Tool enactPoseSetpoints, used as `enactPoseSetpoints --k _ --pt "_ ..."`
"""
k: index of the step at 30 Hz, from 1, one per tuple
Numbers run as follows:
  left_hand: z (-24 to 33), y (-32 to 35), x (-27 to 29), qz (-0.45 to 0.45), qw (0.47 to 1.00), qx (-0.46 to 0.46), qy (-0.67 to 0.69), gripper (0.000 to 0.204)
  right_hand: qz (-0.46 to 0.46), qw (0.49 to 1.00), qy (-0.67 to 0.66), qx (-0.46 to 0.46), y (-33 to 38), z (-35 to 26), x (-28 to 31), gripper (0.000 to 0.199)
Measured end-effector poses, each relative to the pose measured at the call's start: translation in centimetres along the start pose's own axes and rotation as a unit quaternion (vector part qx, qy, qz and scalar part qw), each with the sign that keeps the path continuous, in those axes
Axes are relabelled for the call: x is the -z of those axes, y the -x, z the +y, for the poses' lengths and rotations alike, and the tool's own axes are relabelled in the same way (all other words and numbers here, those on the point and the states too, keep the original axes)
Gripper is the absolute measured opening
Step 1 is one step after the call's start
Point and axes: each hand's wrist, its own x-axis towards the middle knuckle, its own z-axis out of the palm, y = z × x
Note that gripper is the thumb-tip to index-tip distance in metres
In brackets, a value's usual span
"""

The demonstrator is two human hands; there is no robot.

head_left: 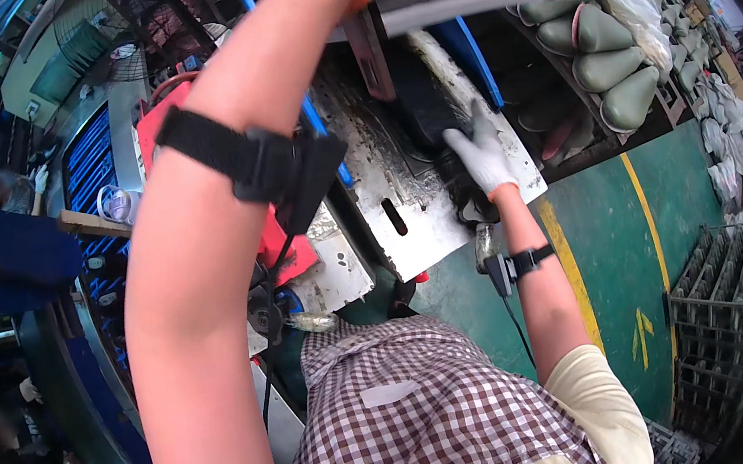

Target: Operating a heat-setting or sole-pressing machine to shape and set the soles of black leather shoes.

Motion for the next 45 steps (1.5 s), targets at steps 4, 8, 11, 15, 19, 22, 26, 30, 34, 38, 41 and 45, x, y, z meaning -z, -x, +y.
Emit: enactPoseSetpoints --k 4,8,11,15,19,22,26,30,34,38,41,45 --pt "1.8 5.3 -0.3 -0.039 0.994 -0.071 -0.077 0.039 0.134 0.984 -0.074 -0.087 6.2 0.1 3.4 0.058" --pt "2.4 11.3 -8.8 0.039 0.99 -0.054 -0.123 0.035 0.223 0.92 -0.237 -0.216 13.9 8.5 2.0 0.03" --pt "2.2 16.1 -12.3 -0.006 0.99 -0.049 -0.13 0.04 0.15 0.891 -0.325 -0.278 18.3 9.8 0.1 0.029" --pt "-0.2 22.8 -17.3 0.046 0.988 -0.087 -0.121 0.034 0.083 0.81 -0.485 -0.319 20.7 4.4 -1.5 0.044" --pt "-2.0 26.1 -21.0 0.024 0.983 -0.117 -0.142 0.033 -0.026 0.644 -0.636 -0.424 21.4 3.2 0.4 0.06" --pt "-3.1 27.4 -22.2 0.009 0.978 -0.13 -0.16 0.034 -0.103 0.624 -0.647 -0.427 21.4 4.3 2.1 0.06" --pt "-3.4 27.8 -22.5 -0.005 0.979 -0.127 -0.158 0.039 0.067 0.557 -0.657 -0.504 18.6 7.1 4.0 0.05" --pt "-3.6 28.4 -22.9 0.019 0.978 -0.135 -0.16 0.042 0.156 0.634 -0.627 -0.425 12.9 7.2 5.3 0.051" --pt "-3.8 28.9 -22.2 0.028 0.98 -0.131 -0.146 0.045 0.19 0.67 -0.621 -0.36 12.7 7.7 3.1 0.039" --pt "-0.9 29.2 -18.0 -0.069 0.997 -0.028 0.002 0.051 0.161 0.648 -0.641 -0.379 17.2 9.9 0.0 0.031" --pt "0.3 31.3 -12.3 -0.097 0.993 0.056 0.047 0.048 0.046 0.695 -0.588 -0.411 19.6 10.2 -2.2 0.03" --pt "0.1 37.0 -2.2 -0.051 0.973 0.225 0.009 0.031 -0.14 0.838 -0.436 -0.297 20.4 2.7 -5.7 0.028"
